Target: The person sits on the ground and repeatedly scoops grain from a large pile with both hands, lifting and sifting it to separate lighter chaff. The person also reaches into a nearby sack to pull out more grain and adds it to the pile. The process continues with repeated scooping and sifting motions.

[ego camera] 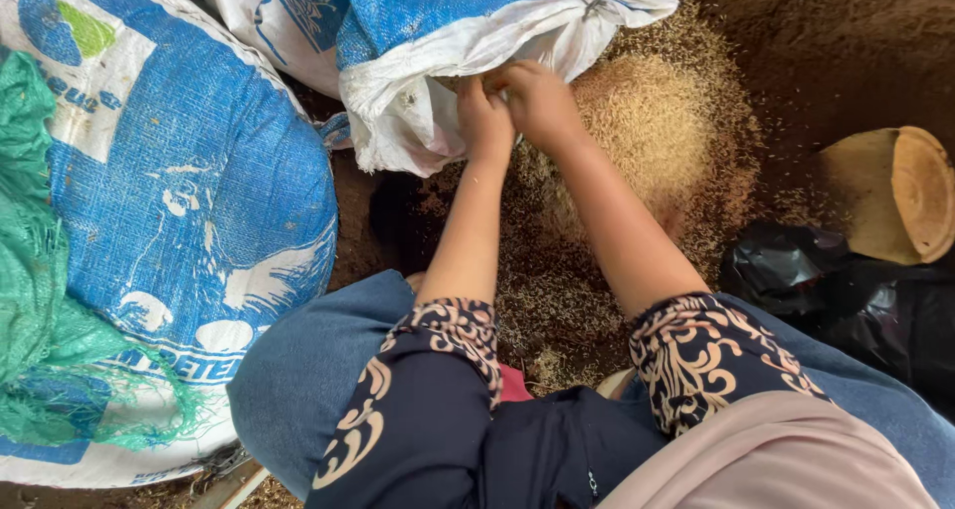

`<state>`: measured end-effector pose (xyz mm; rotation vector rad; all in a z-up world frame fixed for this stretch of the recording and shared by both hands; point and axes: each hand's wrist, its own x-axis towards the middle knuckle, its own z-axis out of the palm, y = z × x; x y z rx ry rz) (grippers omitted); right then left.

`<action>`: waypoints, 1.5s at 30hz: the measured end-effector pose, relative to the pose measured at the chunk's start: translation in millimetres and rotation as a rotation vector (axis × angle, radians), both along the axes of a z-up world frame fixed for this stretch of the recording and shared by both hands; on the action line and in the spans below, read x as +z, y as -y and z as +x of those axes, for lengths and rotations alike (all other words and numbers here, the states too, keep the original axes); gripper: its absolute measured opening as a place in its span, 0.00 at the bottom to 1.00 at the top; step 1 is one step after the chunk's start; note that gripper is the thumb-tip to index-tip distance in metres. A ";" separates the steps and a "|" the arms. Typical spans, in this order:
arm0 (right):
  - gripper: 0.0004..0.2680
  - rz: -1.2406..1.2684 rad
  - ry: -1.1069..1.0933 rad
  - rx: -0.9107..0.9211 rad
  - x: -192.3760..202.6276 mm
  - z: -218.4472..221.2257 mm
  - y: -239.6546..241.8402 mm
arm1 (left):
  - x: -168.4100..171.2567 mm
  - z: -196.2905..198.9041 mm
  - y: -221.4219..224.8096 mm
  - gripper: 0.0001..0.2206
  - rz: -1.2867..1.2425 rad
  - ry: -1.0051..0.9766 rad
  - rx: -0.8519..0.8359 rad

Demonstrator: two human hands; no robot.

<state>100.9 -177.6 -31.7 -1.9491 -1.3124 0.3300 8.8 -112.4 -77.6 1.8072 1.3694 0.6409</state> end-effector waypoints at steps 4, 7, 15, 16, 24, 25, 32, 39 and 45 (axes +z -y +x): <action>0.09 0.037 -0.048 0.058 -25.2 3.9 -53.8 | -37.4 -1.5 -62.4 0.20 -0.039 0.184 -0.051; 0.11 -0.252 0.037 0.061 -52.0 18.5 -87.1 | -55.9 1.8 -97.0 0.21 0.038 -0.076 -0.135; 0.11 -0.283 0.063 -0.127 -132.1 59.6 -108.3 | -93.2 -9.5 -125.7 0.23 -0.349 -0.073 -0.195; 0.11 -0.288 0.018 -0.110 -137.4 64.1 -109.9 | -94.3 -6.4 -126.8 0.23 -0.367 -0.061 -0.190; 0.12 -0.164 -0.255 -0.009 -173.3 61.2 -134.4 | -103.4 16.2 -132.0 0.25 -0.445 0.122 -0.109; 0.12 -0.132 -0.274 -0.005 -175.3 56.0 -137.5 | -101.3 19.9 -134.4 0.25 -0.448 0.156 -0.105; 0.13 -0.064 -0.422 -0.030 -189.1 28.8 -127.5 | -108.5 -1.8 -100.0 0.27 -0.531 0.357 0.016; 0.14 0.031 -0.636 -0.045 -188.9 -2.8 -119.1 | -100.8 1.1 -74.9 0.28 -0.568 0.522 0.189; 0.15 0.001 -0.719 -0.088 -151.9 -9.3 -79.0 | -46.7 -3.9 -18.0 0.30 -0.618 0.729 0.350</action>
